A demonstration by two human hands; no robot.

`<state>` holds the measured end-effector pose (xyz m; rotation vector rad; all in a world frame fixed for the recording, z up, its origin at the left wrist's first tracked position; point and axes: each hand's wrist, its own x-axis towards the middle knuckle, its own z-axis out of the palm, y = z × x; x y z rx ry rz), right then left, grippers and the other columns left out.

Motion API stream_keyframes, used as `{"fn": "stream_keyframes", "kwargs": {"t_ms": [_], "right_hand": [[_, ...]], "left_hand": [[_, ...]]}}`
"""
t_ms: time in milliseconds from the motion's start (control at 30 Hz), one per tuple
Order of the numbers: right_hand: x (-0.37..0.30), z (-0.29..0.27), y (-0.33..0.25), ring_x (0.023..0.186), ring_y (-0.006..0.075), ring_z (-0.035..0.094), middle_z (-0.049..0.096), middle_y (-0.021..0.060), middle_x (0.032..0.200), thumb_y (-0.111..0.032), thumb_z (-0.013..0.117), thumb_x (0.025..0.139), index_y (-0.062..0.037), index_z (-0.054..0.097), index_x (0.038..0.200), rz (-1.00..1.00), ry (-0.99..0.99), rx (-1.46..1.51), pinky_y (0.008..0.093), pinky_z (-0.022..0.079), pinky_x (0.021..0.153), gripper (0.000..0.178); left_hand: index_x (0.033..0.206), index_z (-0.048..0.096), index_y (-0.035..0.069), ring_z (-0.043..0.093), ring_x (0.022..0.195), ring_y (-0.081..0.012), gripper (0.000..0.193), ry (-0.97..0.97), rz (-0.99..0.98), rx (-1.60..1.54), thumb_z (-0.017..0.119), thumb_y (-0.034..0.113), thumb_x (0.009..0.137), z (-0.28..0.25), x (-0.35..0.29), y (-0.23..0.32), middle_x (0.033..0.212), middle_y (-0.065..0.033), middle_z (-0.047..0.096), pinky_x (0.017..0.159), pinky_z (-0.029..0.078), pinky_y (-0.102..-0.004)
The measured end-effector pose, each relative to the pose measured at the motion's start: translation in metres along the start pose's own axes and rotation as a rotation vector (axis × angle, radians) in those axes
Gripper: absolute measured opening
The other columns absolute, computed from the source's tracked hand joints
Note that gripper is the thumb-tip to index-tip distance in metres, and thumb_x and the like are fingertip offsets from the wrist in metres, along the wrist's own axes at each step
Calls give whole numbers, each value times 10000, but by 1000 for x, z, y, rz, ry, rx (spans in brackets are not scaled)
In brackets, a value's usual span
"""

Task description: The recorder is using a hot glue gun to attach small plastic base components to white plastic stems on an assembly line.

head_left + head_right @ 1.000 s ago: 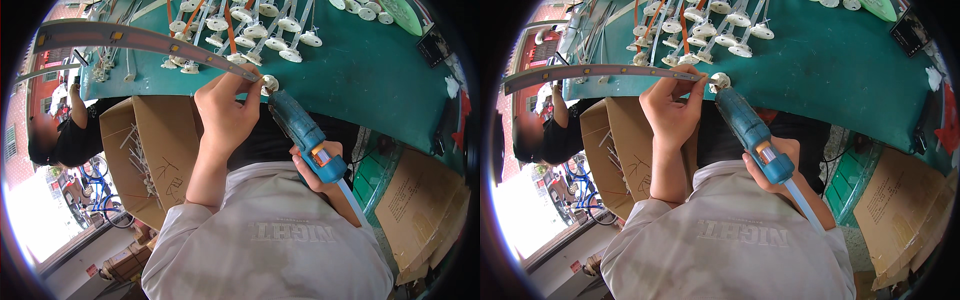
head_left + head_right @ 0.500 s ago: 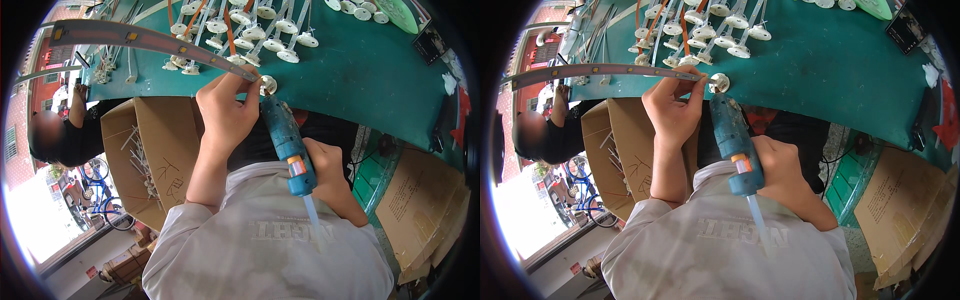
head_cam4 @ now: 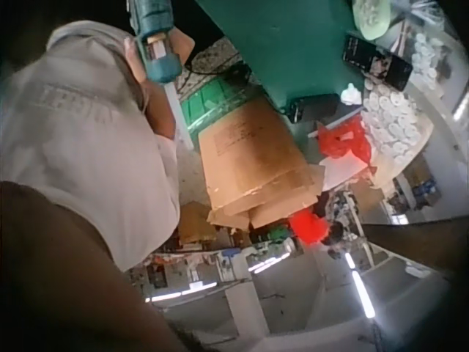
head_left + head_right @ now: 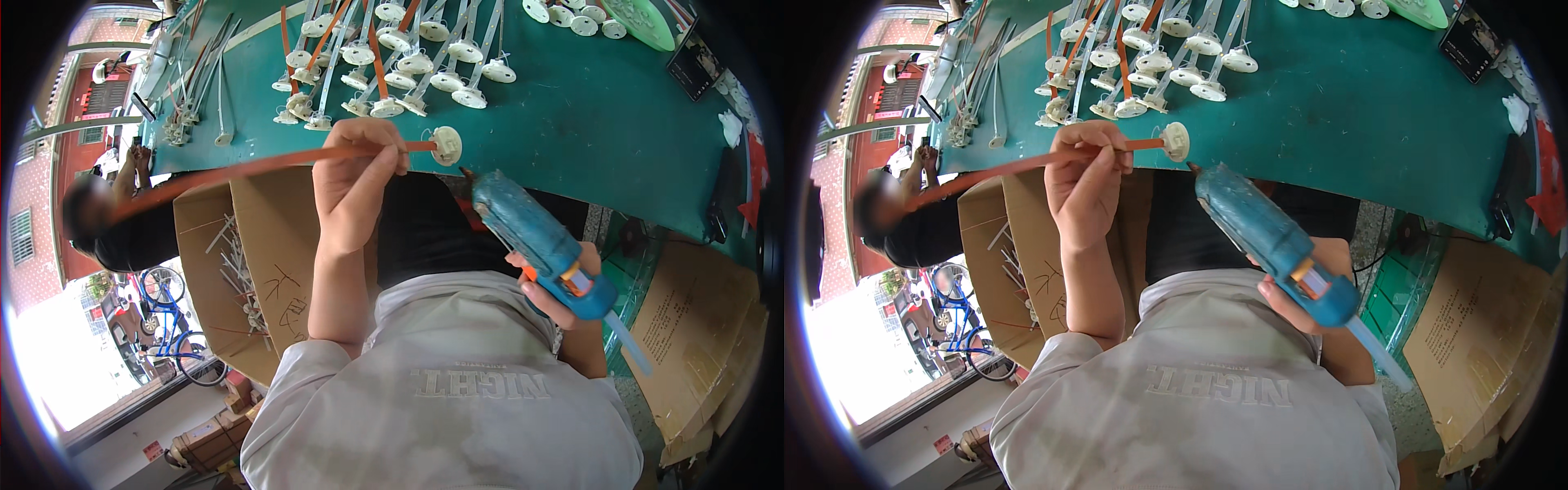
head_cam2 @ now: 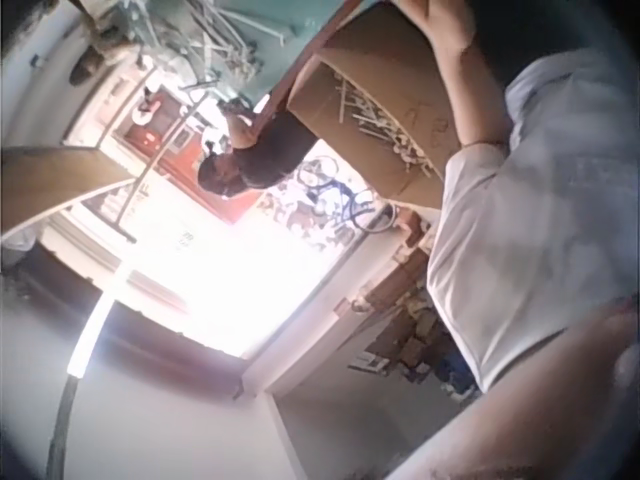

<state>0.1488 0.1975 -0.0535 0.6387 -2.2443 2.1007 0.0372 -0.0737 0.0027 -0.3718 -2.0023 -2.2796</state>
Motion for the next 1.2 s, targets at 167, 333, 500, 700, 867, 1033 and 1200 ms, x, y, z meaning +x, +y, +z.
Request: {"fn": "stream_keyframes", "kwargs": {"t_ms": [167, 333, 500, 700, 867, 1033, 1200], "right_hand": [[-9, -8, -12, 898, 214, 702, 708, 206, 1034, 95, 657, 762, 66, 674, 1097, 86, 86, 387, 345, 602, 784, 336], [-14, 0, -17, 923, 258, 709, 700, 229, 1054, 61, 665, 756, 78, 655, 1087, 118, 189, 580, 425, 596, 834, 331], [-13, -4, -9, 902, 259, 716, 711, 211, 1008, 38, 682, 741, 73, 666, 1062, 38, 88, 432, 452, 591, 854, 324], [-1, 1, -21, 849, 231, 730, 737, 162, 959, 26, 680, 752, 22, 708, 1022, 139, 89, 400, 386, 598, 827, 271], [9, -11, -28, 799, 220, 735, 741, 151, 891, 20, 659, 762, 6, 708, 992, 39, -92, -11, 321, 592, 729, 235], [12, 20, -2, 750, 186, 714, 737, 145, 870, 4, 652, 789, 16, 704, 951, 133, 125, 227, 302, 565, 678, 170], [15, 34, 19, 740, 203, 699, 726, 158, 831, -25, 648, 809, 15, 713, 951, 238, 108, 315, 309, 554, 674, 161]], "left_hand": [[995, 519, 0, 540, 816, -215, 86, -173, 126, -245, 515, -5, 909, -6, -5, 7, 965, -173, 571, 742, 451, -329], [941, 536, -1, 556, 770, -241, 140, -264, 262, -137, 518, -30, 805, -3, -8, 18, 890, -185, 596, 698, 456, -350], [899, 552, -8, 568, 715, -218, 153, -249, 296, 44, 521, -53, 757, 1, -6, 22, 845, -172, 617, 653, 466, -325], [866, 552, -8, 563, 677, -206, 145, -270, 318, 217, 523, -58, 733, 0, -6, 19, 840, -169, 633, 629, 465, -300], [862, 547, -6, 563, 678, -221, 134, -294, 299, 323, 527, -60, 741, 2, -4, 23, 829, -157, 622, 626, 461, -309], [878, 532, -17, 519, 668, -245, 89, -356, 149, 521, 509, -55, 801, 2, 12, 3, 778, -133, 553, 622, 435, -333], [901, 533, -16, 503, 686, -244, 81, -368, 85, 574, 512, -47, 829, -2, 12, -1, 775, -128, 536, 636, 431, -339]]}}
